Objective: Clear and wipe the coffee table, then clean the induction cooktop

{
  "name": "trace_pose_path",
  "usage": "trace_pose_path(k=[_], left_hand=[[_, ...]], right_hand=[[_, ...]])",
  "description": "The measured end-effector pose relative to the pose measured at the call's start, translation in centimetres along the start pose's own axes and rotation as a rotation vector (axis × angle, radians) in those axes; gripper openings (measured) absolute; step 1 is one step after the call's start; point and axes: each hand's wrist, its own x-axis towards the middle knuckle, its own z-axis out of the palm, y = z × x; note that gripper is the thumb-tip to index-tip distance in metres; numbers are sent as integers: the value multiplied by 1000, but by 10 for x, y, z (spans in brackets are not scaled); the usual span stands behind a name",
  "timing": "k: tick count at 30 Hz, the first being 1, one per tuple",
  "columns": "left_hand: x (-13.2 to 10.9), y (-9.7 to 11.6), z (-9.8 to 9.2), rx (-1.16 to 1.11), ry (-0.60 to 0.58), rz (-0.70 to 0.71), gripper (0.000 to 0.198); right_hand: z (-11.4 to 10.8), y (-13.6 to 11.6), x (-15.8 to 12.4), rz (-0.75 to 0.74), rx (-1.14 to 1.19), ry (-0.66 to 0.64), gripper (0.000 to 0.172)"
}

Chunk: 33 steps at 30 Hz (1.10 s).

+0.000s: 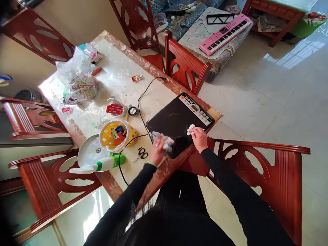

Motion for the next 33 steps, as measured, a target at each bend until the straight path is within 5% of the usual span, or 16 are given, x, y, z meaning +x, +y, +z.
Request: trace_pose_path(k=[3,6,9,12,14,17,22,26,30,33], left_hand=[[56,-43,-25,23,107,-110,60],[78,-46,-28,11,165,-198,59],[41,-1,-6,-5,146,-152,62],[-11,50,23,-46,-20,70,65],[-20,60,28,-58,-117,219,62],[25,34,7,-25,-144,268,57],[119,-20,-27,34,48,-8,55],[113,-11,-14,58,87,-75,59],[94,0,-5,81,50,-48,60],[94,-2,-6,93,46,-42,61]], right_hand=[[3,-3,-3,5,-10,-9,22],[3,-3,-2,7,-8,-12,22],[4,-3,0,14,-1,4,22],[5,-5,0,21,-1,4,22],[4,-4,0,5,7,-22,21],[-3,6,5,-20,8,-44,21],[-15,31,13,167,-11,218,15],[22,-7,-36,362,50,438,12],[70,-67,-99,343,243,387,12],[65,-52,-85,380,287,443,9]])
